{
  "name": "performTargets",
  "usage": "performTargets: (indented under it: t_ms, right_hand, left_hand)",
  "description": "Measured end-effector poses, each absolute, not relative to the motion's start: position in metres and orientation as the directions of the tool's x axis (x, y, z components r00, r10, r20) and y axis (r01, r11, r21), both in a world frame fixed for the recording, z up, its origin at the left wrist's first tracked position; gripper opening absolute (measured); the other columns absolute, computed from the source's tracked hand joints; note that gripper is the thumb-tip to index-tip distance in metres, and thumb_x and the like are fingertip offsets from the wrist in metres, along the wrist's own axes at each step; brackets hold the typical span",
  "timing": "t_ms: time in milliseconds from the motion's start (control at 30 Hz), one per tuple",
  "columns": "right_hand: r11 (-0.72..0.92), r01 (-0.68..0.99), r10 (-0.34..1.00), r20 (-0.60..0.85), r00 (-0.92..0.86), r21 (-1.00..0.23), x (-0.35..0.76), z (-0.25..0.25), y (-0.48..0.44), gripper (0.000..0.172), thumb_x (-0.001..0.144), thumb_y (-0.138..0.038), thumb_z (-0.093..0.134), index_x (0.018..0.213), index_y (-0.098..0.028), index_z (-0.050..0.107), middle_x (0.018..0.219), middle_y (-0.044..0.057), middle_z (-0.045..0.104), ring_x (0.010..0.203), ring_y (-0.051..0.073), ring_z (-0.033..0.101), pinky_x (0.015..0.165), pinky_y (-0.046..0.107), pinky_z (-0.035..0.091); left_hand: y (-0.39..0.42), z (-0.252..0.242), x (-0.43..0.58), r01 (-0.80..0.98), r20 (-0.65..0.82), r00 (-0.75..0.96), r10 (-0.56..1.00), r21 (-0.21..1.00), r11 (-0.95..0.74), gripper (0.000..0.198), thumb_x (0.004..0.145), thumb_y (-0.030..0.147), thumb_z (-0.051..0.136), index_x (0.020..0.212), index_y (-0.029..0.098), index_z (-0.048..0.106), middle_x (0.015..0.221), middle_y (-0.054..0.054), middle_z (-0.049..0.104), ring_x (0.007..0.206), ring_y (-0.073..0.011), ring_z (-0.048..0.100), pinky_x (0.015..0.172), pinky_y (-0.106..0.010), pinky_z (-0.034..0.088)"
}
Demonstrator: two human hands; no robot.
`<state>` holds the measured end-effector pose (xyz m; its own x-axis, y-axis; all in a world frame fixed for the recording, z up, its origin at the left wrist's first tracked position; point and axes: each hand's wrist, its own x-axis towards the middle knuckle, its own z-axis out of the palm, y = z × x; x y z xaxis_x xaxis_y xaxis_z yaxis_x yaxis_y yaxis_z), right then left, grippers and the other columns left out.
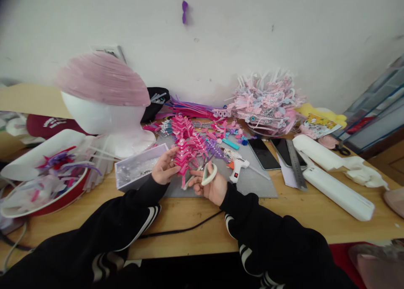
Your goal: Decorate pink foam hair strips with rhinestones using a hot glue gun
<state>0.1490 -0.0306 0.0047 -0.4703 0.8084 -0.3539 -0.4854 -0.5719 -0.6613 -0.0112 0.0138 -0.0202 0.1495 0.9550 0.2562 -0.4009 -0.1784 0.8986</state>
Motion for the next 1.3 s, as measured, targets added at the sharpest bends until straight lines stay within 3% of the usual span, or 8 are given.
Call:
performTargets:
  t_ms: [300,467,633,867,967,1067,1167,1300]
  right_hand:
    - [-0.302,0.307,0.908,-0.37,-0.195,-0.902,0.172,0.006,-0.024,0.037,0.076,-0.045,0.045,0.058,-0.014,0.052,0.035,-0.003,0.05,0.022,0.004,0.032,0.025,0.016,0.02]
    - [-0.197,0.58,0.935,-0.329,-0.131,-0.791,0.207,0.023,-0.013,0.013,0.069,-0.028,0.053,0.064,-0.016,0.055,0.042,-0.005,0.054,0.024,0.004,0.034,0.028,0.018,0.024]
    - [-0.201,0.818,0.98,-0.122,0.16,-0.539,0.242,0.032,-0.006,0.049,0.076,-0.051,0.038,0.041,-0.017,0.049,0.039,0.003,0.052,0.04,0.011,0.047,0.049,0.024,0.036]
    - [-0.258,0.914,0.928,-0.342,0.145,-0.314,0.253,0.018,-0.009,0.056,0.072,-0.058,0.037,0.033,-0.019,0.046,0.038,0.005,0.051,0.045,0.014,0.048,0.055,0.028,0.034]
    - [-0.254,0.889,0.947,-0.284,0.149,-0.38,0.247,0.009,-0.008,0.046,0.068,-0.051,0.046,0.034,-0.019,0.044,0.038,0.002,0.046,0.046,0.013,0.045,0.05,0.026,0.03]
    - [-0.29,0.705,0.957,-0.189,0.22,-0.647,0.237,0.006,-0.008,0.03,0.062,-0.041,0.052,0.043,-0.018,0.046,0.041,-0.001,0.042,0.045,0.011,0.04,0.046,0.025,0.026]
    - [-0.246,0.157,0.968,-0.237,0.077,-0.956,0.224,0.01,-0.013,0.022,0.061,-0.035,0.047,0.049,-0.019,0.038,0.044,-0.004,0.038,0.039,0.008,0.031,0.039,0.023,0.021]
    - [-0.303,-0.418,0.941,-0.199,-0.275,-0.856,0.213,0.016,-0.019,0.014,0.062,-0.032,0.047,0.059,-0.019,0.042,0.043,-0.006,0.034,0.036,0.006,0.025,0.036,0.021,0.017]
  left_hand:
    - [0.013,-0.022,-0.012,-0.409,0.239,0.195,0.951,0.901,-0.142,0.058,0.054,0.019,0.07,0.107,0.02,0.047,0.104,-0.006,0.05,0.05,-0.0024,0.046,0.041,-0.017,0.041]
    - [0.008,-0.019,-0.009,-0.427,0.215,0.266,0.94,0.9,-0.085,0.059,0.057,0.02,0.069,0.109,0.02,0.043,0.094,-0.004,0.053,0.049,-0.0041,0.047,0.038,-0.018,0.04]
    - [0.002,-0.016,-0.006,-0.286,0.183,0.256,0.949,0.952,-0.107,0.05,0.063,0.02,0.064,0.107,0.015,0.04,0.062,0.004,0.049,0.048,-0.005,0.046,0.043,-0.017,0.042]
    - [0.001,-0.014,-0.004,-0.242,0.201,0.237,0.951,0.96,-0.142,0.046,0.063,0.019,0.063,0.104,0.014,0.042,0.065,0.003,0.05,0.05,-0.0049,0.047,0.048,-0.018,0.043]
    - [0.002,-0.016,-0.004,-0.247,0.188,0.24,0.952,0.961,-0.127,0.053,0.064,0.02,0.063,0.11,0.013,0.038,0.063,0.004,0.049,0.051,-0.0051,0.047,0.05,-0.018,0.043]
    - [0.002,-0.018,-0.004,-0.25,0.175,0.243,0.954,0.962,-0.112,0.059,0.063,0.02,0.063,0.115,0.013,0.035,0.064,0.004,0.048,0.052,-0.0049,0.047,0.05,-0.018,0.044]
    - [0.003,-0.021,-0.004,-0.253,0.175,0.252,0.952,0.961,-0.11,0.062,0.063,0.019,0.063,0.116,0.013,0.033,0.068,0.003,0.049,0.053,-0.0048,0.047,0.05,-0.018,0.044]
    - [0.01,-0.031,-0.003,-0.231,0.193,0.238,0.952,0.963,-0.137,0.066,0.059,0.023,0.064,0.117,0.013,0.034,0.075,0.0,0.051,0.054,-0.0055,0.047,0.047,-0.019,0.044]
